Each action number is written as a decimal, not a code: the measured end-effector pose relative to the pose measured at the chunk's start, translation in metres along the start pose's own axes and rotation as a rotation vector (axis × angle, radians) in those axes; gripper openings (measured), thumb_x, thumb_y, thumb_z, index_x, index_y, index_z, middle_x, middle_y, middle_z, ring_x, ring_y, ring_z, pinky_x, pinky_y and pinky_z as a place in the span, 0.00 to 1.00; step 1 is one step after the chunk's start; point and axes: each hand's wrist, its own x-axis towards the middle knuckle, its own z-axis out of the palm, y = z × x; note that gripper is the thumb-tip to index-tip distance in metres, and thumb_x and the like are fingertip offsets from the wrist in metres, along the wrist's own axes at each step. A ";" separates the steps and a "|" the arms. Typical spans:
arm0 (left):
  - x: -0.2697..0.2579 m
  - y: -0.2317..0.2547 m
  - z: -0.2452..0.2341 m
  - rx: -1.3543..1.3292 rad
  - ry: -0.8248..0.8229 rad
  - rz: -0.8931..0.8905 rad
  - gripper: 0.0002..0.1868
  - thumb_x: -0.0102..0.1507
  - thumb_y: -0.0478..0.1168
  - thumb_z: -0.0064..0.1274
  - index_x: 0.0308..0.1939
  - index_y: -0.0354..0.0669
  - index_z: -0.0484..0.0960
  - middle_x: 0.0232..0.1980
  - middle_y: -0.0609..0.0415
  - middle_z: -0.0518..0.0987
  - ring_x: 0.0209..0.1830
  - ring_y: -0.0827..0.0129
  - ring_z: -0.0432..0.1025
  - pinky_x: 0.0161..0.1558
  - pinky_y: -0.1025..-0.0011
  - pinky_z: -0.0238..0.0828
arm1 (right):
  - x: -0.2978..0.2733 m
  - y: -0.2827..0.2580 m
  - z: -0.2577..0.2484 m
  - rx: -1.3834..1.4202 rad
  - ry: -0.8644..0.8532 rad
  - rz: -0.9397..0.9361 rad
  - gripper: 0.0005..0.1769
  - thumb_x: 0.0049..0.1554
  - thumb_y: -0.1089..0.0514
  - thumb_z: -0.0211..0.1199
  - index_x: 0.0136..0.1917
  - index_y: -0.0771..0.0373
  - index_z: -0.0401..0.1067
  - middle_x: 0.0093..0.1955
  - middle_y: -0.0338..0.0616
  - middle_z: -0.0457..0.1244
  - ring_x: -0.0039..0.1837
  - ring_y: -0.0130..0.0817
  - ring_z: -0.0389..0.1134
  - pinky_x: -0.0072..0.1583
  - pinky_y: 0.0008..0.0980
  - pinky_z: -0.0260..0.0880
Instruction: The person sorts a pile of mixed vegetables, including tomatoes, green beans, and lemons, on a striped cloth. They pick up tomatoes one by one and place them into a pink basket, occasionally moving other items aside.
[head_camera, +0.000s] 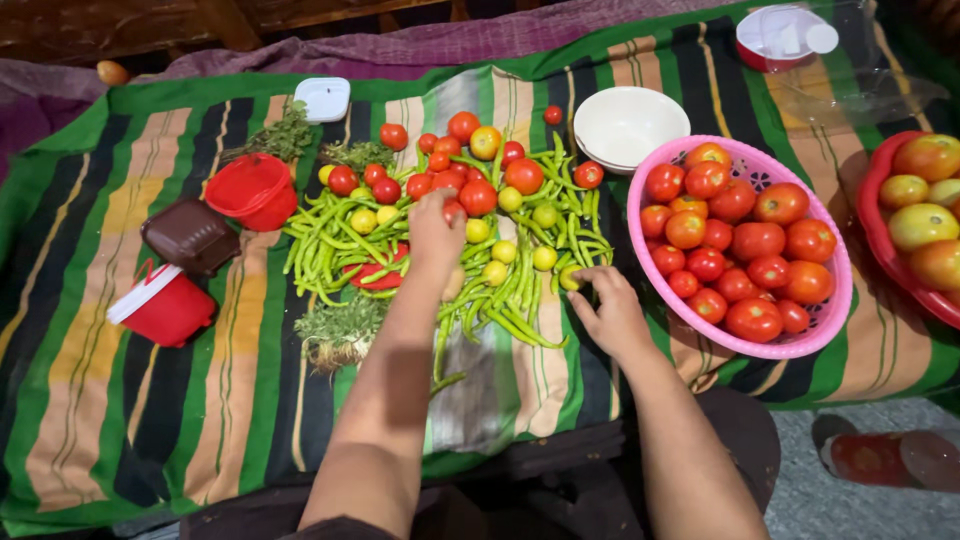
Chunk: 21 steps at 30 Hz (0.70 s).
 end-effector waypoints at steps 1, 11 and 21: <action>0.004 -0.010 -0.002 0.029 -0.036 -0.012 0.19 0.58 0.31 0.57 0.53 0.42 0.80 0.54 0.42 0.79 0.58 0.44 0.71 0.63 0.54 0.66 | 0.000 0.001 0.000 0.000 0.007 -0.010 0.16 0.54 0.58 0.68 0.54 0.64 0.74 0.54 0.53 0.66 0.59 0.54 0.68 0.61 0.44 0.68; 0.019 0.002 -0.015 0.503 -0.444 0.044 0.35 0.53 0.33 0.61 0.65 0.53 0.72 0.62 0.47 0.75 0.61 0.46 0.67 0.59 0.55 0.66 | -0.001 -0.001 0.000 0.009 0.015 0.011 0.15 0.54 0.58 0.68 0.54 0.64 0.74 0.54 0.53 0.66 0.59 0.53 0.68 0.61 0.44 0.68; 0.020 0.021 -0.030 -0.374 -0.397 -0.282 0.39 0.52 0.35 0.68 0.66 0.47 0.68 0.58 0.49 0.77 0.60 0.58 0.75 0.61 0.63 0.74 | -0.004 0.005 -0.002 0.045 0.013 -0.009 0.15 0.55 0.59 0.68 0.54 0.65 0.73 0.55 0.53 0.67 0.60 0.52 0.68 0.62 0.43 0.68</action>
